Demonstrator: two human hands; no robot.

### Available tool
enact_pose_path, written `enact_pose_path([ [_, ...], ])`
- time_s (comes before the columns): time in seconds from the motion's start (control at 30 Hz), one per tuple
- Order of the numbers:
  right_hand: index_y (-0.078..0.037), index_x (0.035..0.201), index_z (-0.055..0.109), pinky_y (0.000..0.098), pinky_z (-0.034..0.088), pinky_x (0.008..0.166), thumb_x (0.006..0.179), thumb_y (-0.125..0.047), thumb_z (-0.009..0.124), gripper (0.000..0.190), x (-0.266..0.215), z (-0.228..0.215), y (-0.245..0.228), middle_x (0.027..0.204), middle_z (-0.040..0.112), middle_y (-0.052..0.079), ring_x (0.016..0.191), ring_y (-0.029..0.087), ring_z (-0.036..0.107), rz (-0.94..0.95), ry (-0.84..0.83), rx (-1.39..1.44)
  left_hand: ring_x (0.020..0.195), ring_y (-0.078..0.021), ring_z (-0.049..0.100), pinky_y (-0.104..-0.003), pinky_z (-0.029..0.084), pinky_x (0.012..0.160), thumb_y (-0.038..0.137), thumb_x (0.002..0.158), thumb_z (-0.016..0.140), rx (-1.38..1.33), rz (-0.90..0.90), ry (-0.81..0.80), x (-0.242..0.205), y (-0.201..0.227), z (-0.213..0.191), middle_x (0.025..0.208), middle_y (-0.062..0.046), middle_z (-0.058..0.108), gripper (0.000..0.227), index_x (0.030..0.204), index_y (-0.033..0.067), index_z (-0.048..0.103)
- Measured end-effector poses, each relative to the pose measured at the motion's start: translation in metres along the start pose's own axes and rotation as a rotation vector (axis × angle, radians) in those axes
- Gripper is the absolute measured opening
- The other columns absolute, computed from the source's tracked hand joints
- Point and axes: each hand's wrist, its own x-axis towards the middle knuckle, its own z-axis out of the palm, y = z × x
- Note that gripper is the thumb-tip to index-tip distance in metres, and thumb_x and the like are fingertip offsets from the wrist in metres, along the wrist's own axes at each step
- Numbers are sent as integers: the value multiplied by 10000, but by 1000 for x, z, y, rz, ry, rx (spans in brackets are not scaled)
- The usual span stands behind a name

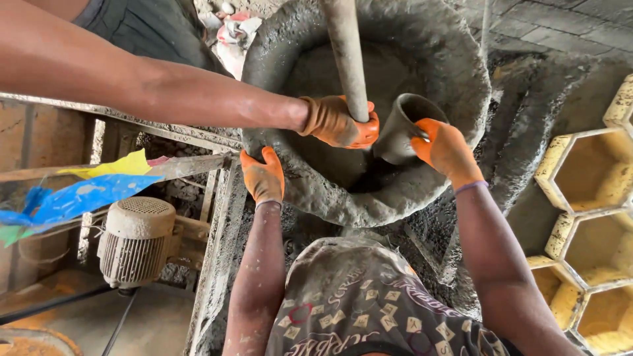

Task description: Arrange hexagonal molds and fill them with concrete mixture using a small bucket.

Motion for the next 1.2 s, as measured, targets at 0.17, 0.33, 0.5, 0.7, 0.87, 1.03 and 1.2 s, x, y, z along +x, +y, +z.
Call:
enact_pose_path([
  [0.17,-142,1267,688,479,532,862,879,-231,653,400,64,35,5,1066,730,213,1017,408,682,-52,-180,-270,1222,-428,619,-438,500,1029,385,951,626,-41,-40,-33,-6,22,-16,1357,-300,598,727,1469,-77,412],
  [0.33,-196,1301,681,499,565,882,848,-96,583,474,138,83,8,1142,747,139,1048,399,698,-64,-461,-643,1182,-422,622,-450,507,987,356,954,640,-45,-11,-39,-4,15,-13,1329,-288,602,680,1444,-64,427],
  [0.5,-200,1309,687,517,553,918,892,-139,590,431,210,149,68,1251,701,127,1136,404,666,-68,-540,-690,1137,-405,653,-450,529,956,335,948,641,-86,-43,-28,-8,27,-17,1294,-266,630,620,1422,-26,470],
  [0.7,-198,1253,702,494,515,982,857,-167,630,403,206,158,57,1266,691,127,1179,375,643,-104,-497,-615,1094,-391,681,-443,544,932,331,936,651,-95,-65,-23,-6,24,-15,1249,-250,663,596,1400,-13,502],
  [0.87,-146,1177,747,466,506,1000,840,-187,653,352,204,177,88,1195,719,173,1151,382,660,-192,-342,-552,1095,-416,658,-459,533,929,323,933,666,-59,-6,13,1,20,-12,1261,-270,640,605,1390,-33,493],
  [1.03,-91,1097,733,473,531,903,870,-193,655,261,153,136,52,1075,730,192,1054,396,670,-150,-176,-374,1139,-439,643,-464,519,965,318,940,664,-72,30,21,-4,14,-9,1285,-281,639,587,1394,-23,511],
  [1.2,-119,1098,735,483,534,807,865,-238,684,267,112,87,38,967,726,176,918,395,676,-311,12,-318,1142,-464,622,-482,510,953,346,941,672,-48,42,31,-2,1,-1,1300,-314,609,648,1407,-57,471],
])
